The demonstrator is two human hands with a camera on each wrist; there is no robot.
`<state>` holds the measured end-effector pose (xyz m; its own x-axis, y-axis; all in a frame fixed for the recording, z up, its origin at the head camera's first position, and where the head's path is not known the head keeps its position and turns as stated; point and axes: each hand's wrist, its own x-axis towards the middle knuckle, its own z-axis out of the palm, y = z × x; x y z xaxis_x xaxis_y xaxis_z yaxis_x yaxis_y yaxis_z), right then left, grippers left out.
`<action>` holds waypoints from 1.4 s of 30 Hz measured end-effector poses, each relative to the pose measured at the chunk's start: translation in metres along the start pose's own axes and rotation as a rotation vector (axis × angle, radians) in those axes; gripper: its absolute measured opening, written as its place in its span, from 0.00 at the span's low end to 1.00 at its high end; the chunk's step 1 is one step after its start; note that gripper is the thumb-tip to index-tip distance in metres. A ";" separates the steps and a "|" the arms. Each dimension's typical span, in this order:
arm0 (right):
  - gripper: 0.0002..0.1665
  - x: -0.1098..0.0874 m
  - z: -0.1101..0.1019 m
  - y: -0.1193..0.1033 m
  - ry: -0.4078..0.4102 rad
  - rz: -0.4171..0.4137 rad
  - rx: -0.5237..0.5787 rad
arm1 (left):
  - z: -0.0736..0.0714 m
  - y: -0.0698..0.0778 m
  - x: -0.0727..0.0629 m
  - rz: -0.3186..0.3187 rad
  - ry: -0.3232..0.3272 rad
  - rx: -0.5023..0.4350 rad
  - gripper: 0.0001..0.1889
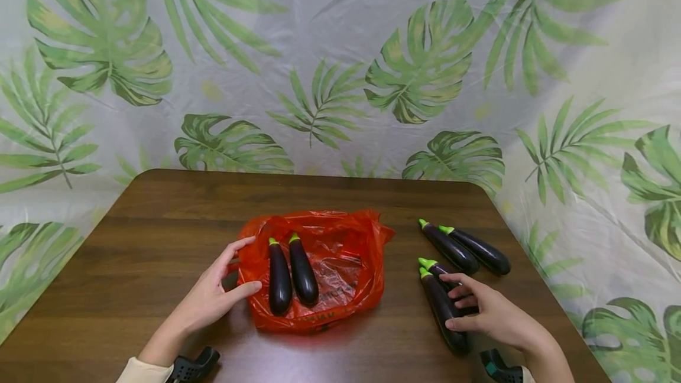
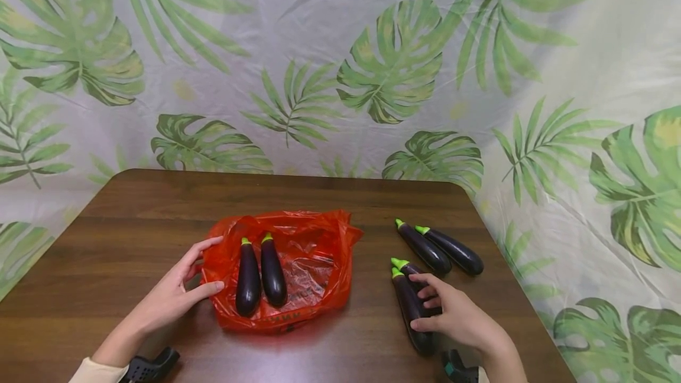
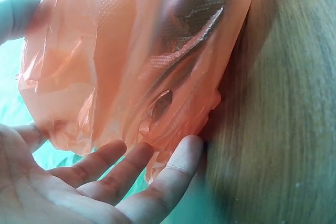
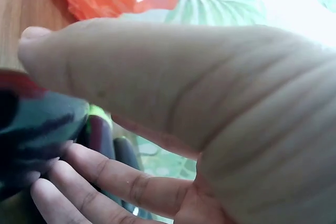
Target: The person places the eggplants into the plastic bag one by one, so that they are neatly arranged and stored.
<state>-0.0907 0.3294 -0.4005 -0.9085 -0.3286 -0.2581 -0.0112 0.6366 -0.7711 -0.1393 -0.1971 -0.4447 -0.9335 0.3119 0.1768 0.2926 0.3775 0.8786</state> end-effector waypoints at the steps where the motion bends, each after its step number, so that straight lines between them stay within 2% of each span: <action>1: 0.51 0.001 0.001 0.000 -0.008 0.000 0.002 | 0.000 0.000 0.000 0.000 0.000 0.000 0.39; 10: 0.48 0.009 0.007 0.001 -0.025 0.032 -0.011 | 0.000 -0.001 -0.001 0.008 -0.004 -0.003 0.39; 17: 0.48 0.015 0.010 0.004 -0.052 0.043 0.048 | 0.000 -0.001 0.000 0.007 -0.006 -0.008 0.39; 27: 0.48 0.019 0.011 0.006 -0.034 0.056 0.092 | 0.000 -0.001 0.000 0.017 -0.006 -0.004 0.39; 38: 0.49 0.015 0.006 -0.011 0.001 0.032 0.075 | 0.000 0.000 0.000 0.020 -0.009 -0.010 0.39; 42: 0.47 0.015 0.004 -0.020 0.025 -0.011 0.053 | 0.000 0.000 -0.001 0.019 -0.008 -0.011 0.39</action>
<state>-0.1027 0.3088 -0.3913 -0.9187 -0.3170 -0.2355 0.0005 0.5954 -0.8034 -0.1389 -0.1975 -0.4451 -0.9259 0.3264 0.1901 0.3082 0.3615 0.8800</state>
